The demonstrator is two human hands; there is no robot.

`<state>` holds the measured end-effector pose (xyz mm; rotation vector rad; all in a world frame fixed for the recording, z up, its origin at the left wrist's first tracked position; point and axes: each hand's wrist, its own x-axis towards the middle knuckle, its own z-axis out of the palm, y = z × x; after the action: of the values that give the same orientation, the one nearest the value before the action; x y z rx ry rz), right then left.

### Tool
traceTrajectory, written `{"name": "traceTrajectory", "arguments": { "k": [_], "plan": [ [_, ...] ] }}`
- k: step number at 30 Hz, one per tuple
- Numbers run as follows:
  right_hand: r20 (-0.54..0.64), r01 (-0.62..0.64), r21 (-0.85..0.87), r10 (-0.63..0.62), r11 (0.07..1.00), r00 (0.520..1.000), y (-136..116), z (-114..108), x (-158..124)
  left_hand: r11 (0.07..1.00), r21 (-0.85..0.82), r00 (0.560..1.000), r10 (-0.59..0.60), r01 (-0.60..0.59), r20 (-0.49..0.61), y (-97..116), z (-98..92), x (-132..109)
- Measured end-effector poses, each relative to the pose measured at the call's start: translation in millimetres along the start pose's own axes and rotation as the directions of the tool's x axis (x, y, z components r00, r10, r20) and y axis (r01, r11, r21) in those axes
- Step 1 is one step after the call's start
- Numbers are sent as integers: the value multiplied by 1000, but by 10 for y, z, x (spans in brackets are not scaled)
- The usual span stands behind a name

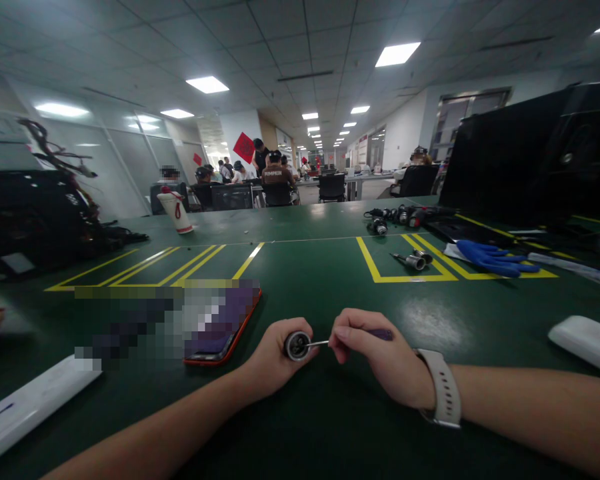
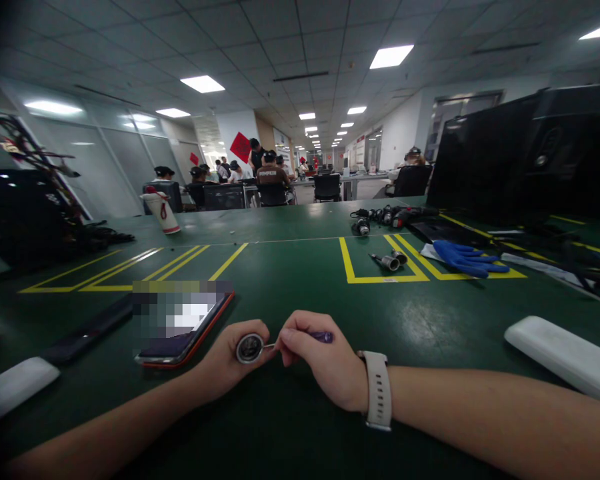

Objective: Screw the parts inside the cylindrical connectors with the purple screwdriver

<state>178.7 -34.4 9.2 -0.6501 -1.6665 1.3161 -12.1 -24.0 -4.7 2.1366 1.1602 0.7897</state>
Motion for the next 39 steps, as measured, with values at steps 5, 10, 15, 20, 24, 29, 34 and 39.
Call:
{"name": "traceTrajectory", "arguments": {
  "k": [5, 10, 15, 20, 24, 29, 34, 39],
  "plan": [
    [4, 10, 42, -10, 999, 1000, 42, -8, 0, 999, -41, 1000, -11, 11, 3, 20, -7, 4],
    [12, 21, 28, -21, 999, 1000, 26, -4, -11, 998, -54, 1000, -14, 15, 14, 48, -19, 5],
    [14, 56, -107, -55, 993, 998, -29, 12, -32, 996, -90, 999, 2, 1, 34, 49, -20, 0],
    [36, 110, -248, -104, 963, 994, -92, 36, -64, 999, -29, 1000, 22, -22, -1, 46, -15, -1],
    [50, 124, -275, -115, 953, 992, -121, 51, -70, 997, 32, 997, 65, -64, -30, 43, -9, 0],
    [53, 49, -101, -44, 994, 998, -82, 25, -29, 998, 54, 999, 42, -41, -15, 59, -19, -24],
    [14, -113, 201, 112, 973, 994, -12, 16, 27, 996, 88, 999, -5, 8, -34, 85, -21, -46],
    [9, -203, 361, 214, 910, 977, 33, 23, 66, 992, 124, 998, 18, -11, -56, 94, -1, -28]
  ]
}}
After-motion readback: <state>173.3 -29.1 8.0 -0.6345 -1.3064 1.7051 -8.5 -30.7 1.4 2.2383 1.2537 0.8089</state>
